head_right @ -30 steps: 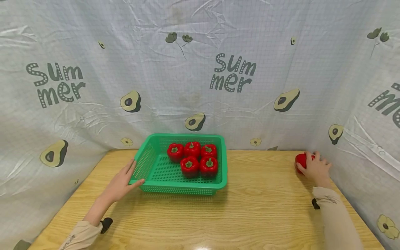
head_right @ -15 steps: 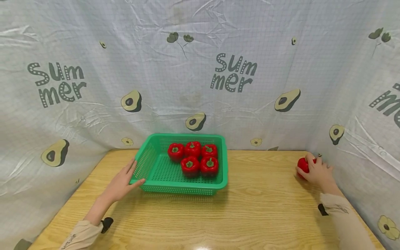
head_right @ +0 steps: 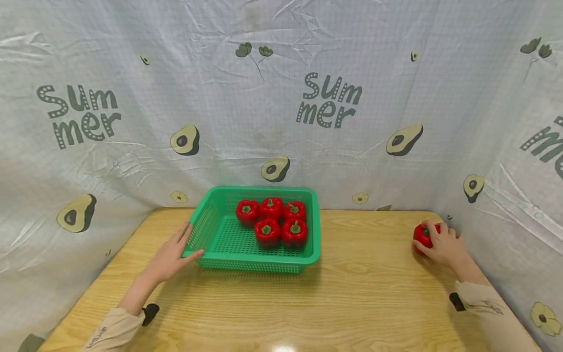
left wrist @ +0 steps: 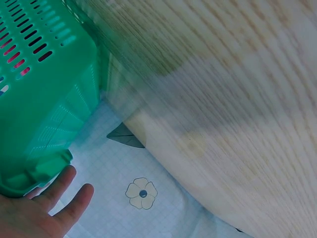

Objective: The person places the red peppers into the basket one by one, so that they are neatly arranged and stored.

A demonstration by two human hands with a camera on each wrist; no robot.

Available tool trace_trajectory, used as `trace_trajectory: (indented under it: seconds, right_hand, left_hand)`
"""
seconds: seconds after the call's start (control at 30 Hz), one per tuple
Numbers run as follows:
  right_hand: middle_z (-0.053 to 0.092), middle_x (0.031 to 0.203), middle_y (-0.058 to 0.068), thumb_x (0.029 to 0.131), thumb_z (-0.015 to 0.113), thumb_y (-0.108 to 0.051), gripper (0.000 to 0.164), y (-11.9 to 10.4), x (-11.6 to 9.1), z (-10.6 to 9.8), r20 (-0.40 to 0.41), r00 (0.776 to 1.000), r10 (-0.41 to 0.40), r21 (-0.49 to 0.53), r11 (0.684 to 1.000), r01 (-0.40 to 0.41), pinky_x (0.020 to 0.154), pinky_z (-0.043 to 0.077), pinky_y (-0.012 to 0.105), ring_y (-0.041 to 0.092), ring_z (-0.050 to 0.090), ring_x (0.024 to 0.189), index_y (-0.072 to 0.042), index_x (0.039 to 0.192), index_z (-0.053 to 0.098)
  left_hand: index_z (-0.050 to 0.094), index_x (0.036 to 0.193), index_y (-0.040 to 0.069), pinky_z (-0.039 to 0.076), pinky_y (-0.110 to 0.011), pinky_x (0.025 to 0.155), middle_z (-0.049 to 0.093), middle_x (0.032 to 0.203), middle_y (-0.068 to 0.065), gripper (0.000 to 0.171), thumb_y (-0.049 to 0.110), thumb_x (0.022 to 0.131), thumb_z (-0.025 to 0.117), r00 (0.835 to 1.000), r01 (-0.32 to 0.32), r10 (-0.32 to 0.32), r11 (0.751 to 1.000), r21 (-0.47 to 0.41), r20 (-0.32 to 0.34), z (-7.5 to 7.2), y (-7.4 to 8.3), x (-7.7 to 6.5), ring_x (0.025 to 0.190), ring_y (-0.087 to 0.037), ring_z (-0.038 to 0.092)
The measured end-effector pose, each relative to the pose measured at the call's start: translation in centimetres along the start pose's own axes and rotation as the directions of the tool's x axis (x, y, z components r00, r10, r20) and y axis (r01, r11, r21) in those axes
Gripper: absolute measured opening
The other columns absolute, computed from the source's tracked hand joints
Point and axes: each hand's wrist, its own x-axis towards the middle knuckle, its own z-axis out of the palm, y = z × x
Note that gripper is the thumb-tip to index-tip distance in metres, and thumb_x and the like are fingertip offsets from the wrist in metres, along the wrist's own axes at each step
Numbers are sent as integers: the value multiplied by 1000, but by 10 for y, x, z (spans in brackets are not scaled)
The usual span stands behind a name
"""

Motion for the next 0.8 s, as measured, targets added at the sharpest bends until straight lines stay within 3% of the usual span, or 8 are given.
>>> trace_trajectory:
  seconds: [0.3, 0.47, 0.63, 0.8]
  right_hand:
    - [42, 107, 27, 77, 62, -45, 58, -25, 4, -6, -66, 993, -97, 20, 995, 98, 65, 28, 55, 50, 39, 92, -6, 114, 39]
    - [47, 105, 24, 74, 66, -43, 56, -40, 6, -8, -124, 977, -173, 7, 985, 175, 68, 30, 56, 46, 42, 91, -6, 109, 43]
    - [49, 106, 22, 73, 66, -45, 58, -60, 10, -13, -110, 969, -220, -14, 975, 220, 71, 32, 58, 41, 44, 93, -7, 110, 44]
    - [52, 106, 18, 70, 69, -45, 62, -82, 14, -16, -144, 945, -294, -36, 956, 292, 72, 34, 56, 39, 48, 92, -8, 113, 46]
  left_hand:
    - [16, 141, -5, 31, -60, 95, 12, 148, -22, 88, 53, 84, 50, 1000, 4, -4, 1000, -2, 5, -1, 0, 0, 127, -47, 27]
    - [17, 141, -5, 31, -60, 96, 13, 148, -22, 87, 53, 84, 50, 1000, 2, -2, 1000, 0, 2, -1, 1, 0, 127, -47, 27]
    - [17, 141, -5, 31, -60, 95, 12, 148, -22, 87, 53, 84, 50, 1000, 5, -5, 1000, 6, 7, -1, 1, 1, 127, -47, 27]
    - [17, 141, -6, 30, -60, 95, 13, 148, -23, 88, 53, 84, 49, 1000, 6, -6, 1000, 12, 5, -2, 1, 0, 127, -48, 27]
